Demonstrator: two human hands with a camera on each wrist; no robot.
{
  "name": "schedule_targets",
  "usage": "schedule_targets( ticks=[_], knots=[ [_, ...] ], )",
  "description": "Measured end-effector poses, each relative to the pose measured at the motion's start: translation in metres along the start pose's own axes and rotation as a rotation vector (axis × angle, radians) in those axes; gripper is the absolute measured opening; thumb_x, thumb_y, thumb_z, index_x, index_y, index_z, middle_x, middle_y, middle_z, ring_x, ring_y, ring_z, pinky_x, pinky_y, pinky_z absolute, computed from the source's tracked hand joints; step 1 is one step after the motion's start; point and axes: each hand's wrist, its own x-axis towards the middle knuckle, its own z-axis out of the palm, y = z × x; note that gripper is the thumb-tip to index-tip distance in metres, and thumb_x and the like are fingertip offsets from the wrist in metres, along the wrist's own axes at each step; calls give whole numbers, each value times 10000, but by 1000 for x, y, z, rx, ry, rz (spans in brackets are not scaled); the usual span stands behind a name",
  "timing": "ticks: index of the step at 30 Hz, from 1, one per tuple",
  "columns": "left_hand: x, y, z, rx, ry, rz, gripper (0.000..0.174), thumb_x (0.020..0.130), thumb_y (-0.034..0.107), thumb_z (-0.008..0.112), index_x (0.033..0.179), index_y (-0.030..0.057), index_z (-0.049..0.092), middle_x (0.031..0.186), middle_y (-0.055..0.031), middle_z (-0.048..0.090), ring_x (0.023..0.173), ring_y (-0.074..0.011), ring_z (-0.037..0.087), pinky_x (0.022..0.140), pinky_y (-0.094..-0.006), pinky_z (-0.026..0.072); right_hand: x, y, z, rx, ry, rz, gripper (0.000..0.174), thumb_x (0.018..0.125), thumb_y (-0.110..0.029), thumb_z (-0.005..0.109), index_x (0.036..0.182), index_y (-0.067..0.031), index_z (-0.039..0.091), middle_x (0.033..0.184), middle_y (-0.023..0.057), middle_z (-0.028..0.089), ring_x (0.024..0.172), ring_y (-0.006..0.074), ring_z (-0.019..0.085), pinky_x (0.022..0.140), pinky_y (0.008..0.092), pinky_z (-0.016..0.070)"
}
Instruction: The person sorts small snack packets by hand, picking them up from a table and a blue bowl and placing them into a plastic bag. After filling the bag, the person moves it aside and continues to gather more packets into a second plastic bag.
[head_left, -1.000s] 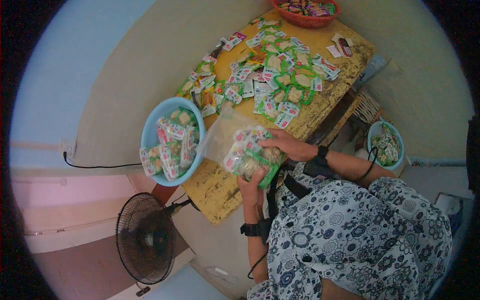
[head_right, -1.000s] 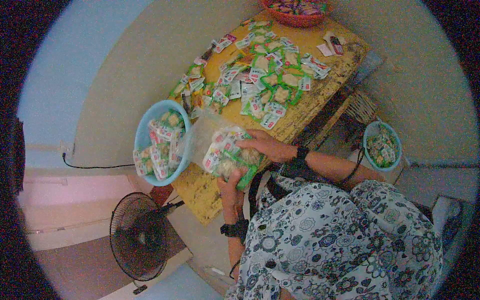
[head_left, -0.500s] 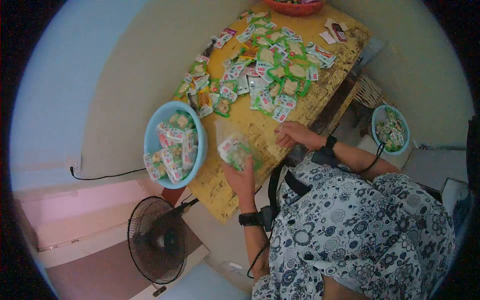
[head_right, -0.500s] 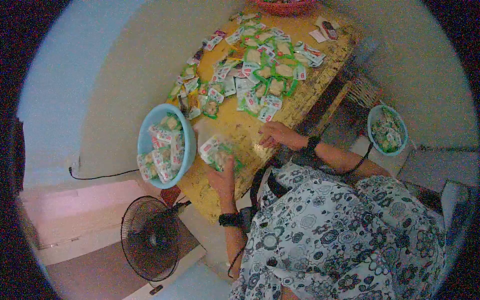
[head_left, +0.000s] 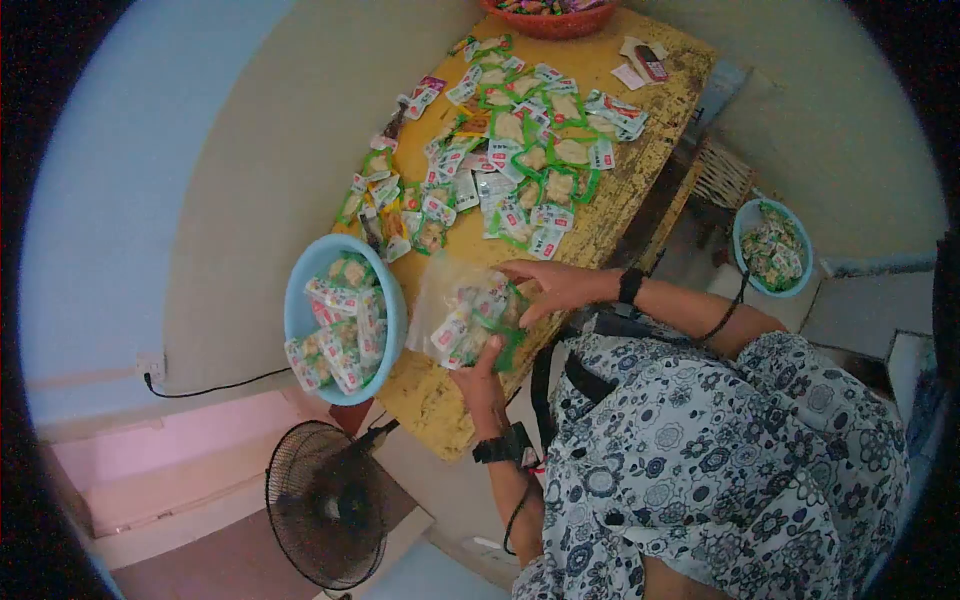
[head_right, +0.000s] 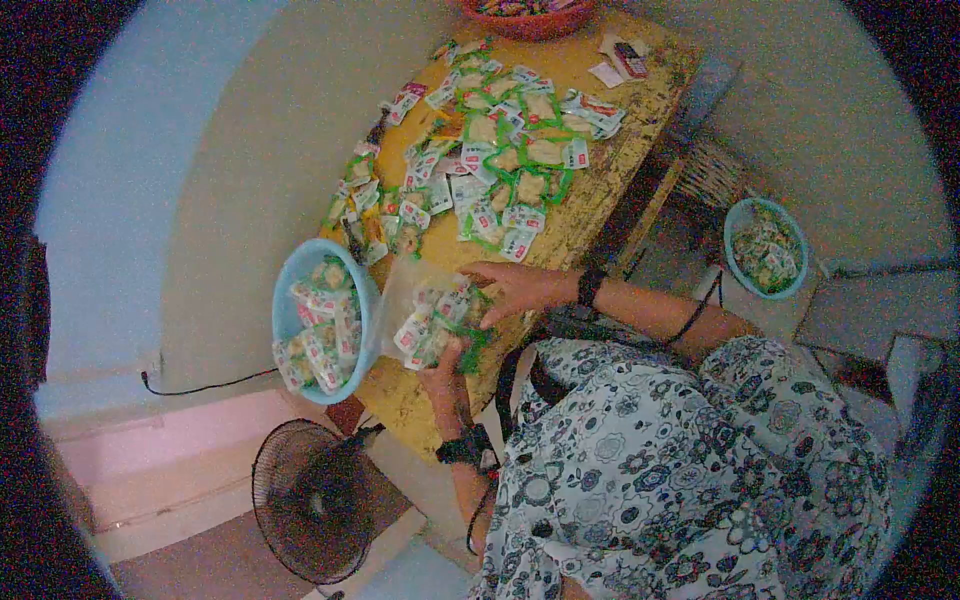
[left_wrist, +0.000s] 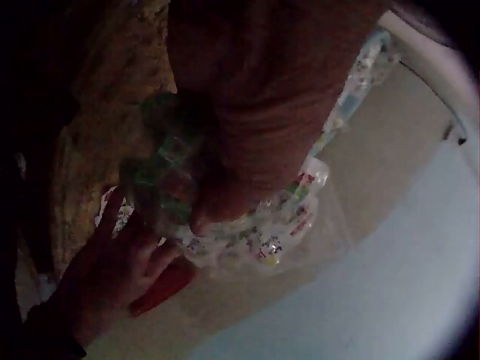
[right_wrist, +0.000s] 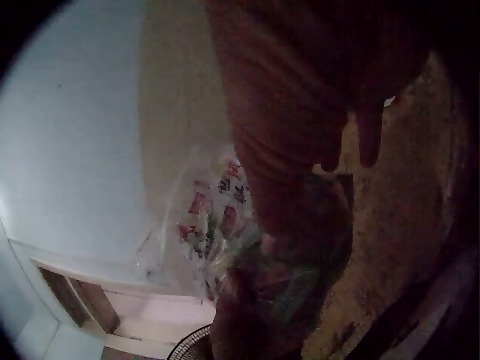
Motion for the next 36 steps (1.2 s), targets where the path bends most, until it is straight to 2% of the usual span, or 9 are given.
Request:
schedule_targets(
  ticks=[3, 7, 10, 13, 18, 21, 26, 33, 36],
  knots=[
    [9, -24, -11, -138, -22, 22, 664, 756, 12, 766, 1336, -9, 444, 1268, -131, 558, 1150, -228, 551, 985, -355, 443, 20, -2, -5, -100, -106, -1, 768, 754, -275, 819, 1379, -31, 445, 1240, 129, 580, 1178, 256, 532, 953, 407, 445],
    [13, -27, -20, 279, -23, -75, 591, 771, 40, 764, 1296, -3, 495, 1236, -110, 586, 1108, -220, 572, 956, -350, 452, 36, 49, -3, -417, -74, -96, 680, 702, -250, 815, 1279, -37, 523, 1102, 143, 600, 1066, 304, 562, 877, 420, 460],
    [27, -57, -36, 246, -90, -23, 571, 774, 51, 764, 1285, 4, 514, 1229, -96, 595, 1093, -212, 580, 945, -346, 457, 38, 61, -2, -610, -270, 145, 610, 688, -265, 808, 1208, -59, 564, 1022, 159, 582, 985, 335, 556, 841, 419, 462],
    [19, -57, -36, 195, -100, 5, 560, 771, 57, 768, 1275, 10, 527, 1233, -91, 594, 1099, -205, 580, 950, -341, 457, 30, 67, 1, -560, -169, 131, 737, 653, -271, 795, 1309, -62, 532, 1127, 188, 602, 1113, 377, 547, 932, 450, 463],
    [11, -36, -14, 169, -119, 107, 530, 760, 37, 764, 1245, 7, 553, 1228, -87, 598, 1109, -197, 577, 958, -334, 456, 27, 58, 2, -381, -110, -25, 584, 689, -251, 791, 1196, -69, 568, 1028, 152, 573, 1007, 335, 545, 873, 415, 448],
    [24, -52, -32, -666, -50, -248, 528, 758, 16, 750, 1245, -1, 546, 1226, -81, 604, 1109, -202, 582, 956, -340, 464, 32, 54, 1, -390, -148, -49, 547, 691, -165, 728, 1210, -72, 583, 1082, 158, 600, 1038, 353, 551, 897, 422, 455],
    [6, -44, -30, 499, -68, 330, 600, 791, 32, 727, 1342, -14, 493, 1241, -117, 618, 1127, -210, 590, 965, -351, 469, 32, 45, -4, -323, -200, -160, 518, 689, -97, 684, 1200, -85, 603, 1104, 158, 616, 1052, 358, 558, 893, 424, 460],
    [14, -50, -21, 256, -87, 233, 727, 801, 35, 717, 1451, 11, 391, 1292, -181, 592, 1160, -227, 579, 975, -355, 463, 26, 45, -9, -493, -207, -11, 510, 750, -209, 724, 1221, -79, 575, 1173, 144, 578, 1088, 324, 550, 918, 422, 454],
    [15, -47, -21, 236, -67, 239, 726, 807, 32, 712, 1456, 22, 387, 1301, -179, 586, 1159, -229, 579, 974, -356, 466, 25, 26, -16, -491, -124, -119, 520, 779, -217, 737, 1244, -71, 554, 1215, 119, 564, 1098, 276, 554, 909, 403, 457]
  ],
)
